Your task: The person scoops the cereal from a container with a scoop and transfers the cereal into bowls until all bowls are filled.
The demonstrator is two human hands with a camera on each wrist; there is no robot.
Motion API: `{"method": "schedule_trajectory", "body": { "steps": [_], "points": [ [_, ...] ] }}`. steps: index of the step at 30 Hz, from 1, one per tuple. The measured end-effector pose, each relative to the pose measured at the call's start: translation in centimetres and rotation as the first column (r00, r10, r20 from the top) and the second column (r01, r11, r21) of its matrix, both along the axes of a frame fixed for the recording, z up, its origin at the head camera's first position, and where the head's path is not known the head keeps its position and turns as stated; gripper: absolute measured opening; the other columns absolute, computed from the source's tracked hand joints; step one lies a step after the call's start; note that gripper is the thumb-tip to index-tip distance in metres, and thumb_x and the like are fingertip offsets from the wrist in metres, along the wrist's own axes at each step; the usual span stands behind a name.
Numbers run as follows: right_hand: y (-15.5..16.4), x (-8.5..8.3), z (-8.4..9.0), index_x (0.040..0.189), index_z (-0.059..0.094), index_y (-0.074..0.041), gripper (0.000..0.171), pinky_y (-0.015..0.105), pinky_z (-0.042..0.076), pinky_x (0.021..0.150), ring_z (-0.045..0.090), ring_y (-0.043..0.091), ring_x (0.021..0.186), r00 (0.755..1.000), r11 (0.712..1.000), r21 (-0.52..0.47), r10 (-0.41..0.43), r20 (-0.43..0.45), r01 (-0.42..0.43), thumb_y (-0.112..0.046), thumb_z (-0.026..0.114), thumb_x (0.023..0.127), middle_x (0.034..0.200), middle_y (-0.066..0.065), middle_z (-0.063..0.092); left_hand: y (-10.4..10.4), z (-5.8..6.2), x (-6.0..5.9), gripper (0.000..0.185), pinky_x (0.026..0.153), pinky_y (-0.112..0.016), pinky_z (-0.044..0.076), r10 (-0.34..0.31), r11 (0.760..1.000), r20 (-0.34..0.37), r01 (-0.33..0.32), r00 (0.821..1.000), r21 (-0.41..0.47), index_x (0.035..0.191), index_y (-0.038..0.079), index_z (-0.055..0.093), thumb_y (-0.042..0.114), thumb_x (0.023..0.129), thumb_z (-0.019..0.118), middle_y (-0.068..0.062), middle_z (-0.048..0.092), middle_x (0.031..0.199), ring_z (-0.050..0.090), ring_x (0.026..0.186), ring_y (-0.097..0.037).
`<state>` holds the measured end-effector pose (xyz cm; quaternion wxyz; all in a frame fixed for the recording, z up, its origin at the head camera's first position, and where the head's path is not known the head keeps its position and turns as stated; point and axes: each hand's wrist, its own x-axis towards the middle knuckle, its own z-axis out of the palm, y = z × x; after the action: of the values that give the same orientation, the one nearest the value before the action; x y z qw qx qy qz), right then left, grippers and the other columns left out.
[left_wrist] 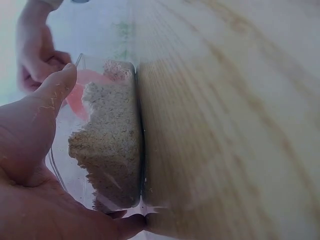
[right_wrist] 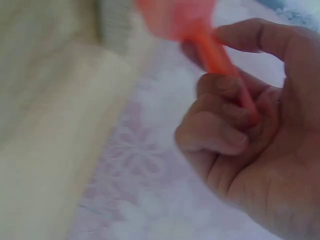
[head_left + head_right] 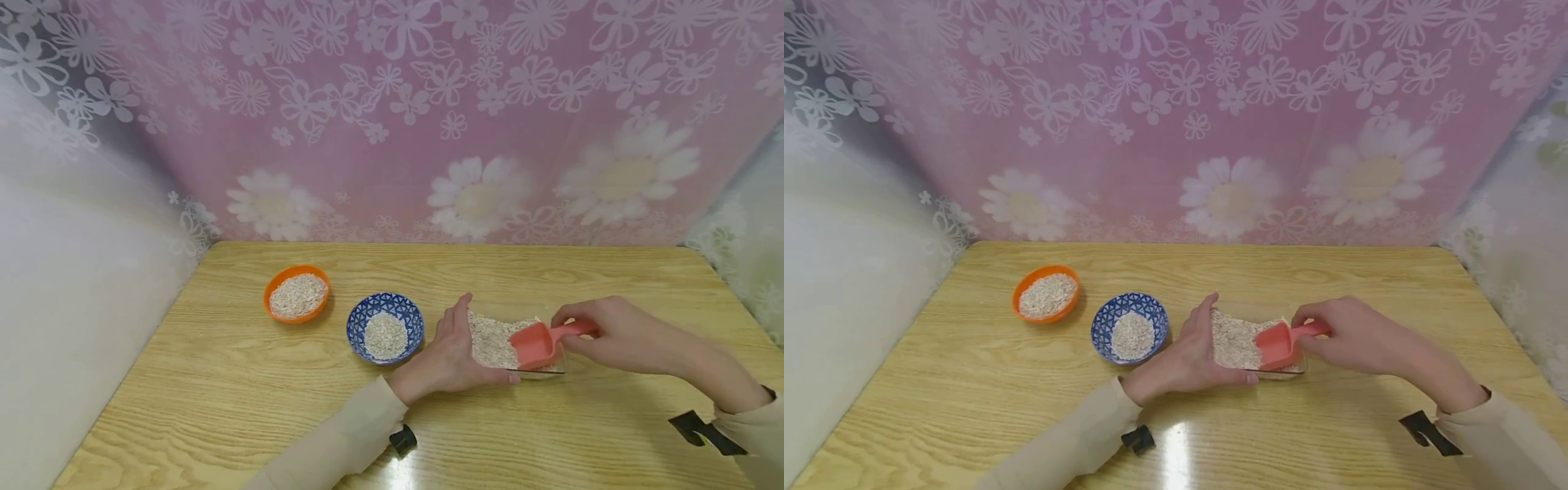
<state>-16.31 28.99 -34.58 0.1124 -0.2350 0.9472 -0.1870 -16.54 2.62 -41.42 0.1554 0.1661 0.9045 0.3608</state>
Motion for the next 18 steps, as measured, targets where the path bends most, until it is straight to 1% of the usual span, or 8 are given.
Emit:
{"method": "schedule_trajectory", "body": {
  "steps": [2,4,7,9,11,13,16,18],
  "points": [
    [0.4,0.5,-0.9,0.111,0.072,-0.02,0.015,0.02,0.04,0.054,0.043,-0.005,0.058,1.0,0.998,-0.063,-0.004,-0.016,0.003,-0.02,0.07,0.096,0.069,-0.02,0.055,0.0,0.0,0.0,0.137,0.117,-0.046,0.043,-0.002,1.0,0.0,0.002,1.0,0.005,0.165,0.02,0.0,0.063,0.069,0.088,-0.011,0.028,0.165,0.033,0.151,-0.026],
    [0.7,0.8,-1.8,0.11,0.071,-0.022,0.016,0.02,0.033,0.05,0.03,-0.004,0.054,0.998,0.993,-0.115,-0.002,-0.057,-0.005,-0.017,0.071,0.095,0.063,-0.02,0.047,0.0,0.0,0.0,0.136,0.117,-0.046,0.043,-0.002,1.0,0.001,0.002,1.0,0.005,0.165,0.021,0.0,0.063,0.069,0.088,-0.011,0.028,0.165,0.033,0.151,-0.027],
    [0.8,1.2,-3.0,0.108,0.071,-0.025,0.02,0.019,0.035,0.051,0.034,-0.007,0.057,0.988,0.983,-0.178,0.01,-0.151,-0.038,-0.013,0.075,0.092,0.071,-0.021,0.055,0.0,0.0,0.1,0.136,0.116,-0.046,0.044,-0.001,1.0,0.003,0.001,1.0,0.006,0.165,0.021,0.0,0.063,0.07,0.088,-0.011,0.029,0.164,0.034,0.15,-0.026],
    [0.7,1.4,-3.6,0.11,0.071,-0.024,0.024,0.018,0.039,0.053,0.04,-0.008,0.062,0.981,0.976,-0.208,0.018,-0.194,-0.059,-0.011,0.077,0.09,0.083,-0.018,0.064,0.0,-0.1,0.1,0.137,0.115,-0.045,0.045,0.002,1.0,0.005,-0.002,1.0,0.003,0.165,0.022,-0.001,0.063,0.069,0.088,-0.011,0.029,0.165,0.035,0.15,-0.026],
    [0.5,1.6,-4.1,0.112,0.072,-0.022,0.027,0.018,0.04,0.054,0.043,-0.008,0.063,0.975,0.969,-0.237,0.02,-0.222,-0.074,-0.009,0.077,0.089,0.091,-0.013,0.07,0.0,-0.1,0.1,0.137,0.115,-0.045,0.045,0.003,1.0,0.006,-0.003,1.0,0.006,0.165,0.022,-0.001,0.062,0.069,0.088,-0.011,0.029,0.164,0.035,0.15,-0.026],
    [0.2,1.7,-4.6,0.113,0.072,-0.022,0.03,0.018,0.043,0.057,0.047,-0.009,0.067,0.966,0.964,-0.25,0.023,-0.256,-0.089,-0.007,0.078,0.087,0.097,-0.01,0.072,0.0,-0.1,0.1,0.137,0.116,-0.046,0.044,0.001,1.0,0.004,-0.001,1.0,0.008,0.165,0.022,-0.001,0.062,0.069,0.088,-0.01,0.029,0.164,0.034,0.15,-0.026],
    [-0.3,1.9,-5.2,0.114,0.072,-0.02,0.033,0.017,0.045,0.057,0.049,-0.009,0.07,0.948,0.962,-0.249,0.031,-0.316,-0.114,-0.006,0.08,0.085,0.099,-0.008,0.074,0.0,-0.1,0.0,0.136,0.117,-0.046,0.043,-0.003,1.0,-0.001,0.003,1.0,0.009,0.165,0.022,0.0,0.062,0.069,0.088,-0.01,0.03,0.163,0.034,0.15,-0.026],
    [-0.7,2.0,-5.5,0.114,0.072,-0.019,0.034,0.017,0.048,0.06,0.053,-0.009,0.076,0.934,0.965,-0.234,0.028,-0.357,-0.118,-0.007,0.082,0.084,0.102,-0.007,0.075,-0.1,0.0,0.0,0.136,0.117,-0.046,0.043,-0.007,1.0,-0.003,0.007,1.0,0.007,0.165,0.021,0.0,0.062,0.069,0.088,-0.01,0.03,0.164,0.034,0.15,-0.026]
  ]
}}
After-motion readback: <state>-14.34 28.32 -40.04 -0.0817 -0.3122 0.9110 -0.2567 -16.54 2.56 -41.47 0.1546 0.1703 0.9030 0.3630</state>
